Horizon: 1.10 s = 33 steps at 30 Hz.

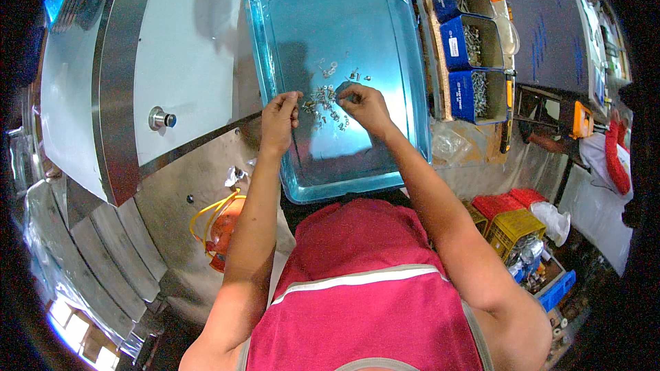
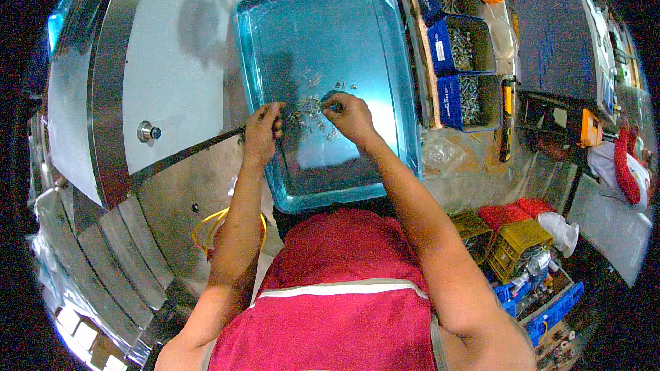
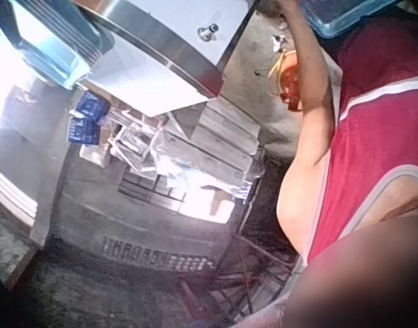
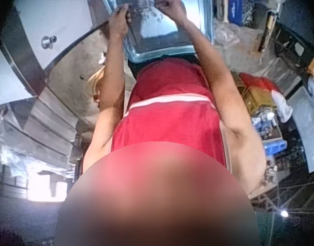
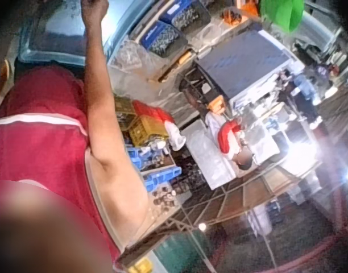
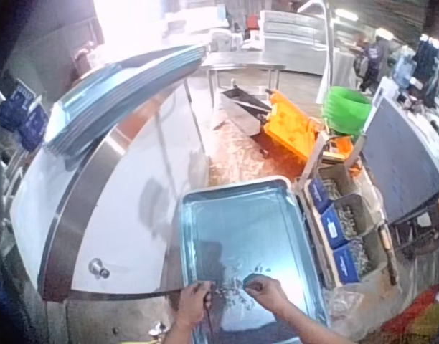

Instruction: The person sorts small metal fasteners from a blue tray into separate compartments of a divided container. They repeatedly pick up fasteners with both hands, separate them by type, and place them into the appropriate bins.

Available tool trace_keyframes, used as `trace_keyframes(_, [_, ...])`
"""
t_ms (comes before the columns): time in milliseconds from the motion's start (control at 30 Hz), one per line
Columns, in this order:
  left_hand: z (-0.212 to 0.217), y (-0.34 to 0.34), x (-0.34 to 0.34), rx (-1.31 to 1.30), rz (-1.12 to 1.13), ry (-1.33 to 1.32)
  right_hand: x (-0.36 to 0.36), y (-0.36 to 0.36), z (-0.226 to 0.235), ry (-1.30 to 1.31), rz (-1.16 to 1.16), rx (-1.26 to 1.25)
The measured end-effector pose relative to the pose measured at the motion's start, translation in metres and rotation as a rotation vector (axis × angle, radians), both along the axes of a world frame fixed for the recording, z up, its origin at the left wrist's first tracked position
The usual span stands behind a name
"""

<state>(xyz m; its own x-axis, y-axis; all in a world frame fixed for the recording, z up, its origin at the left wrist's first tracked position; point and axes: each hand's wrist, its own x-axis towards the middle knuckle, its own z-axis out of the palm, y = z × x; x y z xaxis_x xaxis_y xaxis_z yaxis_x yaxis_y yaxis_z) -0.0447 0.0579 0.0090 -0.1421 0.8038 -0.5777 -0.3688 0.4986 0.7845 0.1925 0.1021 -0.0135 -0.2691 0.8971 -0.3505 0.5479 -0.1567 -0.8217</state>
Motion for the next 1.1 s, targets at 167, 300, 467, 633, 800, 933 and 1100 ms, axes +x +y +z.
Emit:
trace_keyframes(167, [-0.016,0.011,0.009,0.101,-0.18,0.672,-0.026,0.002,0.009,-0.253,0.069,0.171])
trace_keyframes(300, [-0.023,0.029,0.012,0.207,-0.386,0.998,-0.038,0.006,0.01,-0.291,0.071,0.208])
trace_keyframes(467, [-0.019,0.039,0.014,0.262,-0.522,1.143,-0.049,0.021,0.008,-0.324,0.173,0.254])
trace_keyframes(633, [-0.008,0.031,0.016,0.194,-0.606,1.167,-0.055,0.031,0.008,-0.387,0.331,0.268])
trace_keyframes(800, [-0.013,0.03,0.024,0.181,-0.596,1.17,-0.062,0.033,0.014,-0.476,0.254,0.237])
trace_keyframes(933, [-0.02,0.027,0.026,0.217,-0.606,1.125,-0.066,0.034,0.013,-0.521,0.227,0.172])
trace_keyframes(1100, [-0.01,0.021,0.013,0.023,-0.438,0.82,-0.067,0.041,0.01,-0.514,0.233,0.19])
